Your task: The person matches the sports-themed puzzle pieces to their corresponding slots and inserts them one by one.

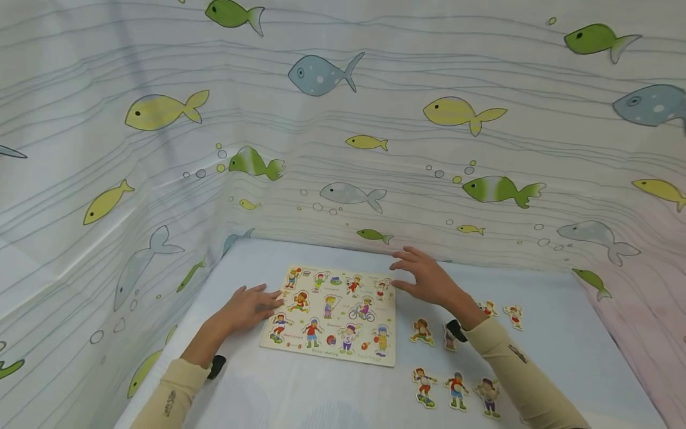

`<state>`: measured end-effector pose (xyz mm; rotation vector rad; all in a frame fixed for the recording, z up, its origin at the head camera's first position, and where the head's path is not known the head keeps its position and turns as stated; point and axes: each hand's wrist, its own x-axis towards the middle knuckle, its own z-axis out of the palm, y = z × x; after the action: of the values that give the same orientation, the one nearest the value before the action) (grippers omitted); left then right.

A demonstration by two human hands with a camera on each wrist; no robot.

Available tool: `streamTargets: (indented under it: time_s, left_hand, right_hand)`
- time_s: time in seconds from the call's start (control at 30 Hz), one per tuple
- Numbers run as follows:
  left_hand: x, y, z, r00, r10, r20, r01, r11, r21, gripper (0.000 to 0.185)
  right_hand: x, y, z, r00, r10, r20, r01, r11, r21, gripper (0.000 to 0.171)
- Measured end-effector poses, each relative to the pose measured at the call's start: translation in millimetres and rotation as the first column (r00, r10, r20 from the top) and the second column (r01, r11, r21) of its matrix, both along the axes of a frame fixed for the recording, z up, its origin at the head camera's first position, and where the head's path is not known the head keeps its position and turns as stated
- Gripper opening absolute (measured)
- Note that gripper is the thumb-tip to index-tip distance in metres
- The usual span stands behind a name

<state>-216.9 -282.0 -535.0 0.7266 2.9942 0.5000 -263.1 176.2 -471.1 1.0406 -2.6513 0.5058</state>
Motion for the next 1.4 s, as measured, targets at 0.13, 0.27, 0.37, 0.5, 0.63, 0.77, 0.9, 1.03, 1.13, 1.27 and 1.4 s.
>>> streamTargets:
  time_s: [0.13, 0.27, 0.37, 0.5, 0.63, 0.77, 0.9, 1.03, 1.13, 1.27, 1.4]
  left_hand:
    - [-1.1, 1, 3.6, 1.0, -0.014, -0.004, 0.014, 1.0, -0.001, 0.036]
    - [-1.3, 0, 5.2, 1.0, -0.016, -0.009, 0.016, 1.0, -0.006, 0.036]
    - [-1.1, 0, 5.5, 1.0, -0.009, -0.006, 0.009, 1.0, -0.008, 0.036]
    - [-0.6, 0, 5.7, 1.0, -0.005, -0.002, 0.005, 1.0, -0.003, 0.036]
    - [-0.3, 0, 4.6, 1.0, -0.005, -0.002, 0.005, 1.0, -0.005, 0.036]
    - [-0.3, 0, 4.2, 1.0, -0.003, 0.001, 0.003, 1.0, -0.008, 0.036]
    - [-0.7, -1, 4.1, 1.0, 0.003, 0.005, -0.003, 1.0, -0.012, 0.036]
    - [-2.2, -2, 2.2, 1.0, 0.013, 0.005, -0.013, 1.0, -0.014, 0.036]
    - [-3.1, -2, 0.7, 1.0, 0.019, 0.01, -0.019, 1.0, -0.007, 0.037]
    - [-3.5, -2, -0.6, 1.0, 0.013, 0.017, -0.013, 1.0, -0.003, 0.037]
    - [-3.5, -2, -1.7, 1.0, 0.01, 0.021, -0.009, 1.0, -0.011, 0.037]
  right_hand:
    - [1.7, 16, 2.5, 0.998, -0.042, 0.037, 0.043, 0.999, -0.015, 0.032]
    - [3.4, 30, 4.3, 0.995, -0.08, 0.064, 0.083, 0.996, -0.031, 0.033]
    - [4.8, 39, 4.7, 0.993, -0.094, 0.073, 0.096, 0.995, -0.035, 0.033]
    - [6.0, 49, 1.8, 0.992, -0.097, 0.082, 0.101, 0.994, -0.05, 0.031]
    - [7.3, 59, -4.2, 0.989, -0.103, 0.105, 0.11, 0.992, -0.066, 0.029]
    - [9.8, 70, -9.4, 0.984, -0.12, 0.13, 0.129, 0.99, -0.061, 0.028]
    - [11.4, 81, -13.9, 0.979, -0.144, 0.143, 0.152, 0.987, -0.044, 0.027]
    - [13.3, 88, -18.0, 0.965, -0.18, 0.189, 0.186, 0.982, -0.018, 0.027]
    - [14.9, 93, -22.8, 0.951, -0.21, 0.226, 0.214, 0.977, 0.005, 0.028]
    - [15.1, 100, -31.9, 0.941, -0.246, 0.232, 0.245, 0.969, 0.03, 0.028]
    - [13.8, 107, -40.4, 0.939, -0.265, 0.219, 0.265, 0.964, 0.033, 0.025]
